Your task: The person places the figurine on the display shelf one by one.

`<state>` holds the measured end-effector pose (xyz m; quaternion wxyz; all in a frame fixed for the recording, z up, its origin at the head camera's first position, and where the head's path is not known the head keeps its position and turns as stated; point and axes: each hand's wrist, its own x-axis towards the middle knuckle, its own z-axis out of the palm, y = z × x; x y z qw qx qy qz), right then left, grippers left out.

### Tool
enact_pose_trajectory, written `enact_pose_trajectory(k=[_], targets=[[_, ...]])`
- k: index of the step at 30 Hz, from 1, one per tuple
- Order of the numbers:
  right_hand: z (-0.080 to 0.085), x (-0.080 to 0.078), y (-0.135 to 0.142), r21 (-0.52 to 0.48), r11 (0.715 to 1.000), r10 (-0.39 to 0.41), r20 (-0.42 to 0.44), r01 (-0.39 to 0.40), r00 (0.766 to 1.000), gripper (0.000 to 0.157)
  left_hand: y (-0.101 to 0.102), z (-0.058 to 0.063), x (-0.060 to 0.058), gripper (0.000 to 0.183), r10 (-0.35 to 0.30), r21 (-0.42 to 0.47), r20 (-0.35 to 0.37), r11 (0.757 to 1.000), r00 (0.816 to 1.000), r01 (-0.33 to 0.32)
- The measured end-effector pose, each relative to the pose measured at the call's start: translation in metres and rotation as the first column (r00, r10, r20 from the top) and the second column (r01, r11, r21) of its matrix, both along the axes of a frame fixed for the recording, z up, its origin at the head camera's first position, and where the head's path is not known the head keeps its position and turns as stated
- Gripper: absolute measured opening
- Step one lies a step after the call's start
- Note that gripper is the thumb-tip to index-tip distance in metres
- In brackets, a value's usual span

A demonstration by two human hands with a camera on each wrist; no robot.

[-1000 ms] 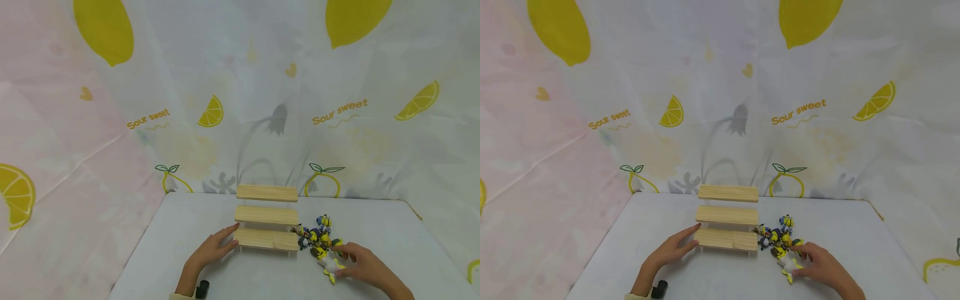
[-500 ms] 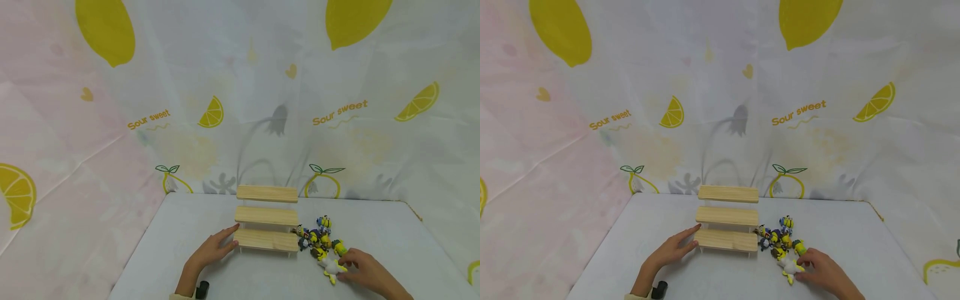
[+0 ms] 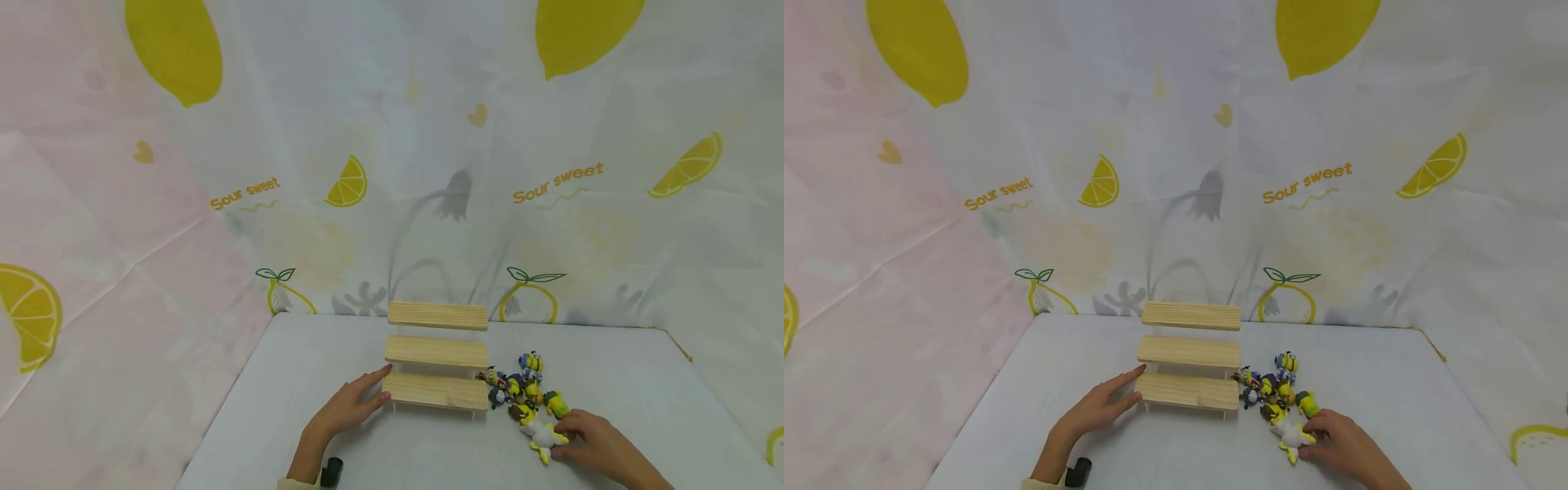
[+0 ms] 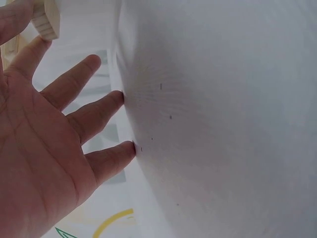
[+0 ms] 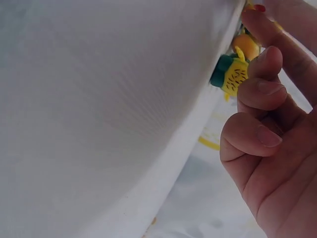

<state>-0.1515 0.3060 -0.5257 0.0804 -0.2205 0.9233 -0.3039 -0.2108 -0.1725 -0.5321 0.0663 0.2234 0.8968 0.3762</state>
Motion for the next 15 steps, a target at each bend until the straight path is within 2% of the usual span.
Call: enact_pose_trajectory(k=[9, 15], targets=[[0.0041, 0.005, -0.0021, -0.004, 0.998, -0.055, 0.01, 0.055, 0.998, 0.029, 0.0006, 0.0029, -0.0003, 0.062, -0.001, 0.0, 0.006, 1.0, 1.0, 0.001], [0.0037, 0.0096, -0.0045, -0.004, 0.996, -0.086, -0.1, 0.086, 0.991, 0.024, 0.0009, 0.0024, 0.0, 0.063, -0.005, 0.01, 0.012, 1.0, 1.0, 0.005]])
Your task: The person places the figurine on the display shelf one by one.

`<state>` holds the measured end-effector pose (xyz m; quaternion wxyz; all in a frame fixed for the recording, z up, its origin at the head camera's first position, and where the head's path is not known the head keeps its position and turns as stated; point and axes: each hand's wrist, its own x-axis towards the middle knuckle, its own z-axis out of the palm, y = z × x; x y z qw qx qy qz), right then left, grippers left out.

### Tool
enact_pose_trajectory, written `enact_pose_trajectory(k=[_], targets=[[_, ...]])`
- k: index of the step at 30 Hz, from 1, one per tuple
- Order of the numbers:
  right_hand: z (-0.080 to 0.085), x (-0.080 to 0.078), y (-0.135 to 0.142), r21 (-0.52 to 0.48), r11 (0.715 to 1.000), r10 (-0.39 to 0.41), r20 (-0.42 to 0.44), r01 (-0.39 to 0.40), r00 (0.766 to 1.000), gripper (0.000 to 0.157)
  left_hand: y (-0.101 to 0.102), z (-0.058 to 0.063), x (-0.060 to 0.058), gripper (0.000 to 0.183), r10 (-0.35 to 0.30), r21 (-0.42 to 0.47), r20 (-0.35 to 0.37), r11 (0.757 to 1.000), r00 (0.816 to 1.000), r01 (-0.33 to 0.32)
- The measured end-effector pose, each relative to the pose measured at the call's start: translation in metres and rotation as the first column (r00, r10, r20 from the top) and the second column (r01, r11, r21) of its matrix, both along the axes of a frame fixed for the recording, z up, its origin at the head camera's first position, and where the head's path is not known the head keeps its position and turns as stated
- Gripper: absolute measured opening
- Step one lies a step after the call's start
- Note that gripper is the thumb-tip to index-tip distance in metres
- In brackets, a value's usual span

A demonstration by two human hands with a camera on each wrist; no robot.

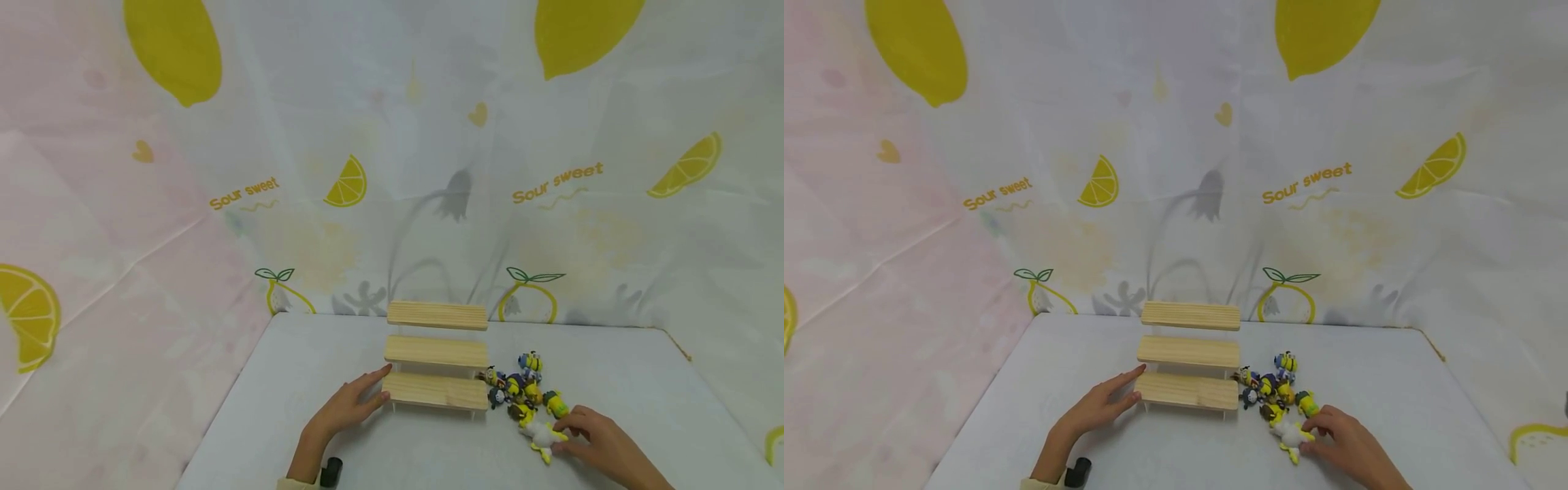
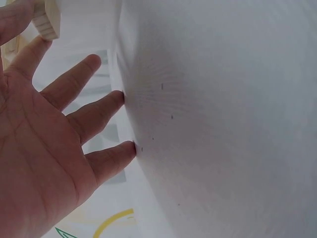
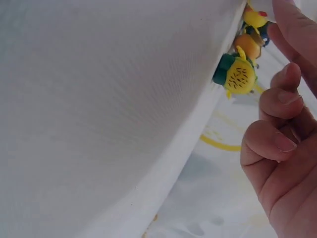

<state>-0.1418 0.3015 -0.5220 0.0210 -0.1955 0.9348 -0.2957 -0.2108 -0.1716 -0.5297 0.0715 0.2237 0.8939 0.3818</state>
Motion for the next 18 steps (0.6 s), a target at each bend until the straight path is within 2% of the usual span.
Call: enact_pose_trajectory(k=[9, 12, 18], targets=[[0.0024, -0.0023, -0.0042, -0.039, 0.999, 0.026, -0.176, -0.033, 0.984, 0.011, 0.0006, 0.0002, 0.0009, 0.06, 0.005, 0.013, -0.009, 1.0, 1.0, -0.005], [0.002, -0.0023, -0.0063, -0.046, 0.998, 0.031, -0.206, -0.041, 0.978, 0.01, 0.0006, 0.0009, 0.0012, 0.06, 0.005, 0.013, -0.003, 1.0, 1.0, -0.005], [-0.0018, -0.0016, -0.0099, -0.052, 0.998, 0.026, -0.206, -0.037, 0.978, 0.011, 0.0004, 0.0015, 0.002, 0.061, 0.005, 0.014, 0.001, 1.0, 1.0, -0.005]])
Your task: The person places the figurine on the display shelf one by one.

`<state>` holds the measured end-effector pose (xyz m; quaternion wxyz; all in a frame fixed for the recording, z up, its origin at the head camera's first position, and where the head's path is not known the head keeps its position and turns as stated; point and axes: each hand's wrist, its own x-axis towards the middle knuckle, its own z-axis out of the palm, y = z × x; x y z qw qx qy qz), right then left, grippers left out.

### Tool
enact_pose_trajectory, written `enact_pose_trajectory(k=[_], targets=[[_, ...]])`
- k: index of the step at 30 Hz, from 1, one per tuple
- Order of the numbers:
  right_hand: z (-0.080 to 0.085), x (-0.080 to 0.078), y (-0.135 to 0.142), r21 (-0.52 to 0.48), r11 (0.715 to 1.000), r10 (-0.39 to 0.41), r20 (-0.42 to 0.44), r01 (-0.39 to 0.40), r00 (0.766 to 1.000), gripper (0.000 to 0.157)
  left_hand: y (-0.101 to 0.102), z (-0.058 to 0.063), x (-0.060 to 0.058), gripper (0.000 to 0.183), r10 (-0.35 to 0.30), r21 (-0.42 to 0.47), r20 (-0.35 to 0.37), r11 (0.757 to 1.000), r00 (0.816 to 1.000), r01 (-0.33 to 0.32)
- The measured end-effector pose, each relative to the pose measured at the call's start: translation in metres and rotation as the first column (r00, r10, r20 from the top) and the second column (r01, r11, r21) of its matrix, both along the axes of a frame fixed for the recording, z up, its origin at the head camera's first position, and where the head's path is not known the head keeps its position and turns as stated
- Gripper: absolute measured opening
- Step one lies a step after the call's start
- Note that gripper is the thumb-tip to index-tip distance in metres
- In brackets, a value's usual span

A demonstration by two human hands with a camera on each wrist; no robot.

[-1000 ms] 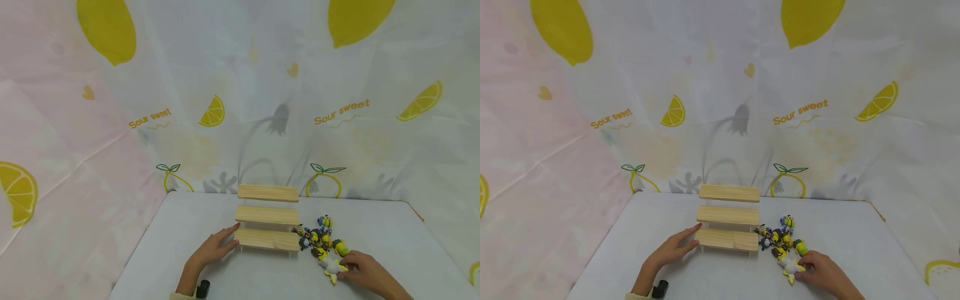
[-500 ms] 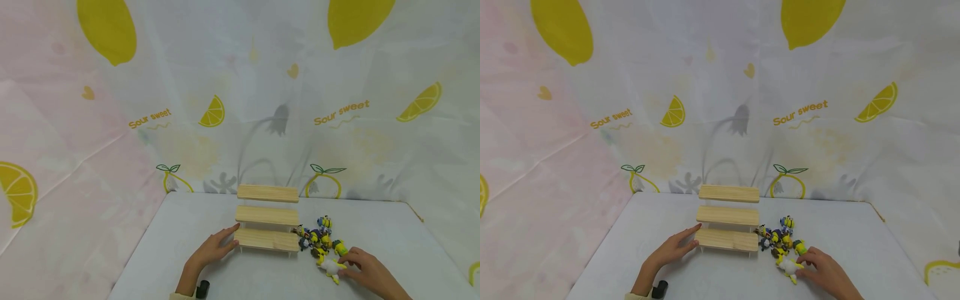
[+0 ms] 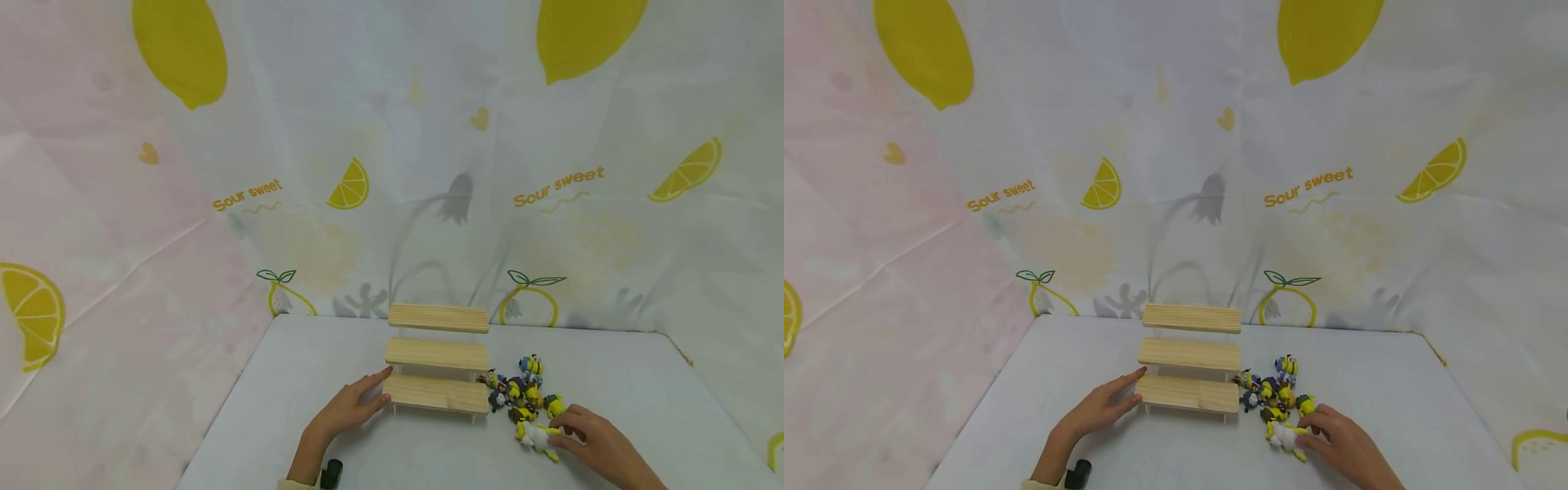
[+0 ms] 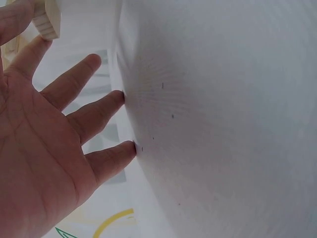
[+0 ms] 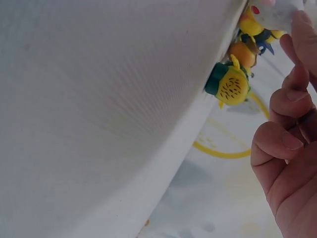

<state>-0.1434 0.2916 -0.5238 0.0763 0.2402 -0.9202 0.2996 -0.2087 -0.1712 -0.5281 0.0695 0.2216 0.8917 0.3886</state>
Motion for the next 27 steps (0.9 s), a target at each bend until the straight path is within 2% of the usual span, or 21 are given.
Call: enact_pose_trajectory(k=[8, 16, 19, 23, 27], targets=[[-0.0015, 0.0005, -0.0024, -0.003, 1.0, 0.021, -0.091, -0.021, 0.996, 0.016, -0.0012, -0.0031, -0.0009, 0.062, 0.002, -0.009, -0.003, 1.0, 1.0, -0.002], [-0.0037, 0.0008, -0.0002, 0.048, 0.998, 0.039, -0.13, -0.033, 0.991, 0.022, -0.0018, -0.0051, -0.0009, 0.063, 0.008, -0.004, -0.002, 1.0, 1.0, -0.008], [-0.0036, 0.0005, -0.001, 0.07, 0.997, 0.043, -0.191, -0.031, 0.981, 0.027, -0.0019, -0.005, -0.0008, 0.063, 0.007, -0.003, -0.004, 1.0, 1.0, -0.007], [-0.0038, 0.0002, -0.0032, 0.098, 0.995, 0.061, -0.291, -0.034, 0.955, 0.031, -0.0019, -0.0045, -0.0009, 0.063, 0.004, -0.002, -0.007, 1.0, 1.0, -0.004], [-0.0041, 0.0013, -0.0054, 0.098, 0.994, 0.068, -0.321, -0.039, 0.945, 0.031, -0.0019, -0.0039, -0.0008, 0.063, 0.005, -0.003, -0.011, 1.0, 1.0, -0.005]])
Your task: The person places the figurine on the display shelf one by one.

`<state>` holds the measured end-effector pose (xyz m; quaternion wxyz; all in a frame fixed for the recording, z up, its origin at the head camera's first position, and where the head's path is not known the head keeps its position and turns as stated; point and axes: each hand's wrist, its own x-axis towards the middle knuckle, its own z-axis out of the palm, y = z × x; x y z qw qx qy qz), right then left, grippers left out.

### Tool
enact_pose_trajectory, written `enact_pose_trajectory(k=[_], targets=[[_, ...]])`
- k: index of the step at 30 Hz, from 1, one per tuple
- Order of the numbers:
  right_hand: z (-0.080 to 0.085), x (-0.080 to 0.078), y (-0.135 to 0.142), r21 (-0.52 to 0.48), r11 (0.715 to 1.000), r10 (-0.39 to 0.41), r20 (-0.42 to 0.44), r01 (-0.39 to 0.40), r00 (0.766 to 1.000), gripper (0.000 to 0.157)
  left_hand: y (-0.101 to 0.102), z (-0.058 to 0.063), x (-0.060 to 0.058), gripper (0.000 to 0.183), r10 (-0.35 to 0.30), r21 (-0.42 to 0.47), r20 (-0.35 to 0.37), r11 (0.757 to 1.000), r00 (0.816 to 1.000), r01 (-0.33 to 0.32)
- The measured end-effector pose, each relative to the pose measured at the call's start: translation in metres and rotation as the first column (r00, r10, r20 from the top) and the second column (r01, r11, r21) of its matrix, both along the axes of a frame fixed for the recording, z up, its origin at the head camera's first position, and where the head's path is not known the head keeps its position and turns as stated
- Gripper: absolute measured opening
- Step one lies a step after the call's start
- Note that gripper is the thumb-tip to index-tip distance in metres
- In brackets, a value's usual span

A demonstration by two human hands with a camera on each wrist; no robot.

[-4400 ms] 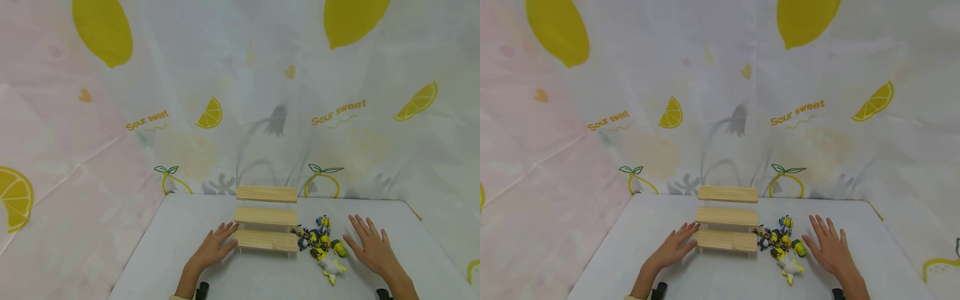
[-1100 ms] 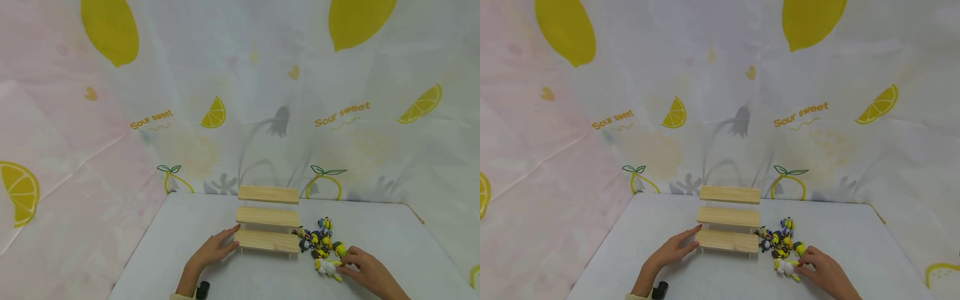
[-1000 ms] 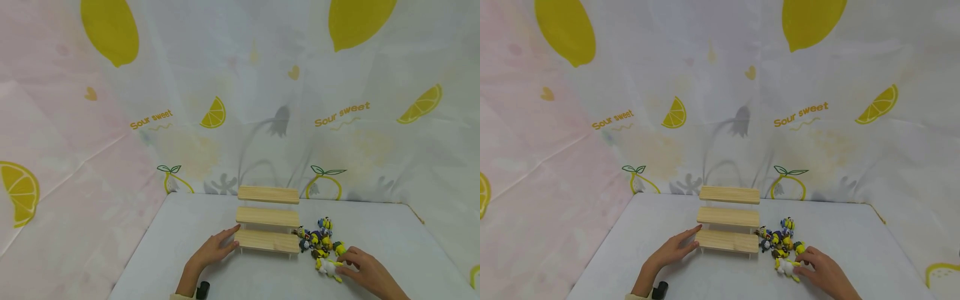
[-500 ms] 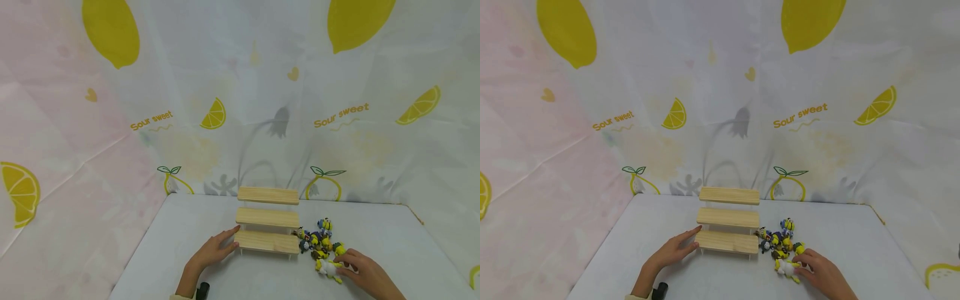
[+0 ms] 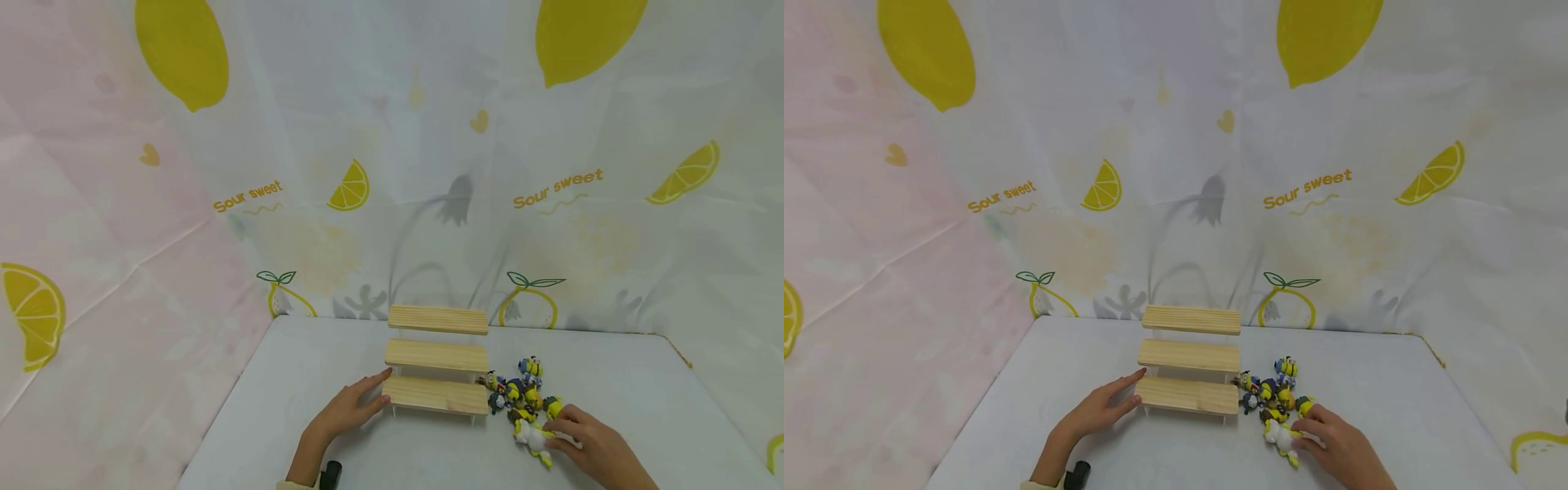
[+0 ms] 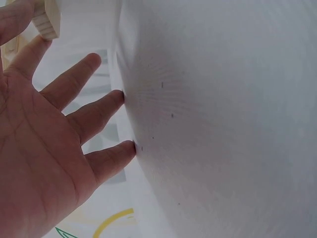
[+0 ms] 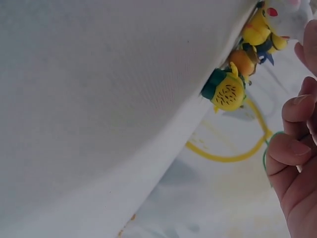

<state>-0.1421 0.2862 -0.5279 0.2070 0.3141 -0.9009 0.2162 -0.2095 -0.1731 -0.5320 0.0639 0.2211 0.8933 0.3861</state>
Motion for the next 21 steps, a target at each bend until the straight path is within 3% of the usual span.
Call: enact_pose_trajectory(k=[11, 21], targets=[[-0.005, 0.004, -0.011, -0.001, 0.999, -0.044, 0.058, 0.044, 0.997, 0.029, 0.0, 0.002, 0.002, 0.06, -0.007, 0.002, -0.009, 1.0, 1.0, 0.007], [-0.004, 0.003, -0.018, -0.097, 0.992, -0.071, 0.046, 0.076, 0.996, 0.041, 0.001, 0.002, 0.001, 0.061, -0.005, -0.003, -0.007, 1.0, 1.0, 0.005]])
